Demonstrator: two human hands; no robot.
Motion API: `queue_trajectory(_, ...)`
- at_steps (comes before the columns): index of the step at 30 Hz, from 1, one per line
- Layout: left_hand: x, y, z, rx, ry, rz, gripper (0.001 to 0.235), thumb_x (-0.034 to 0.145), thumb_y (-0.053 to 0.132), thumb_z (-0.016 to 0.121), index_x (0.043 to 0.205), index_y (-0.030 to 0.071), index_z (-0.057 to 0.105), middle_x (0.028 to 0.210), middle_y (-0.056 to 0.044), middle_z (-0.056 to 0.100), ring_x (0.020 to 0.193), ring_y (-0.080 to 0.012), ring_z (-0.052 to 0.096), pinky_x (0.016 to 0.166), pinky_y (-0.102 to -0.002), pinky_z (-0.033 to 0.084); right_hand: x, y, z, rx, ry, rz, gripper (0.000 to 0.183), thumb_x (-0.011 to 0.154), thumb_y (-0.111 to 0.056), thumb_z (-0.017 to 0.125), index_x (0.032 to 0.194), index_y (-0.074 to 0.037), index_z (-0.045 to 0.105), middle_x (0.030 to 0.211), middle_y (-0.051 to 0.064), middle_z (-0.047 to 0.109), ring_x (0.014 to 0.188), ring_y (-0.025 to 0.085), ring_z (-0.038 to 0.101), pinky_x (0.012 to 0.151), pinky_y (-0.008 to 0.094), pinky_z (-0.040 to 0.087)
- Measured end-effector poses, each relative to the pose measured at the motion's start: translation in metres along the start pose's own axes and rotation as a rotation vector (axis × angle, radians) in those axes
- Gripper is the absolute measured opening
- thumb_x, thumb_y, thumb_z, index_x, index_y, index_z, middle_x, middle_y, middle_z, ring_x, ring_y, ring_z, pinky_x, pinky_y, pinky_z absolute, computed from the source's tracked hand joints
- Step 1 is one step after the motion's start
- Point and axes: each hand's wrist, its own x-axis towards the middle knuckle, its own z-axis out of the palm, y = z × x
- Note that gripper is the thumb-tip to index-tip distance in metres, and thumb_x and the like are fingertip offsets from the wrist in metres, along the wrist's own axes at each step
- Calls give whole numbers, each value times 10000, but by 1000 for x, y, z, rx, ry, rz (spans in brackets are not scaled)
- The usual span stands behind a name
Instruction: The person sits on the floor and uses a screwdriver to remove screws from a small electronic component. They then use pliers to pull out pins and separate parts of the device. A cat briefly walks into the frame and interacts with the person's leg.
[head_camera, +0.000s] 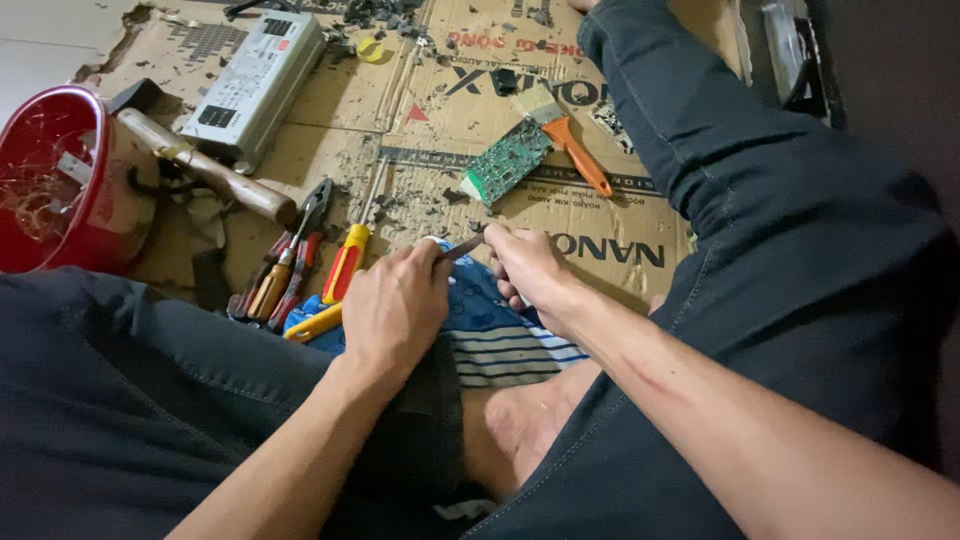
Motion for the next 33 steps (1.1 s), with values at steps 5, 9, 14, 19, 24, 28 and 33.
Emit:
queue_trajectory(5,-6,13,-18,57,146,61,219,1028,275,461,982,187,656,828,-51,687,824,-319,748,722,-459,585,-30,-18,1,72,-14,3,267,810,-319,645,936,-84,636,662,59,563,530,175,604,440,310,534)
queue_trajectory(9,-6,23,-26,64,119,24,192,1032,306,478,1029,201,639,831,-21,646,799,-305,730,728,-440,582,-22,-17,2,143,-96,21,235,918,-339,558,989,-129,635,674,44,663,514,157,640,434,289,547)
queue_trajectory(14,-2,14,-6,76,106,-5,286,1012,515,446,917,269,557,798,-33,668,730,-362,733,637,-514,576,10,5,3,320,-97,89,185,880,-223,545,944,-88,653,645,69,653,477,188,624,430,319,525)
queue_trajectory(19,15,8,-24,149,-89,-155,390,1002,557,391,877,259,608,803,-21,733,840,-336,766,689,-504,602,7,11,7,357,-150,57,147,839,-134,591,945,-67,669,682,52,640,541,175,663,457,305,543)
queue_trajectory(24,14,16,-69,-72,-330,-233,396,776,526,753,1030,224,796,1137,-72,771,1160,-305,690,967,-497,554,25,22,0,357,-207,5,273,905,-118,570,1155,-57,659,830,68,706,683,172,718,562,306,607)
queue_trajectory(28,13,26,-55,1,-296,-328,423,920,482,553,1092,172,784,1136,-70,763,1094,-323,713,900,-485,574,29,21,3,378,-225,-10,236,907,-134,581,1107,-49,671,799,74,717,642,173,723,546,301,601)
queue_trajectory(33,15,5,-22,92,-159,-187,451,938,615,438,943,268,726,867,-92,762,899,-393,742,745,-536,591,45,38,5,338,-217,-82,190,876,-97,623,1030,-45,720,792,102,736,636,217,740,533,340,604)
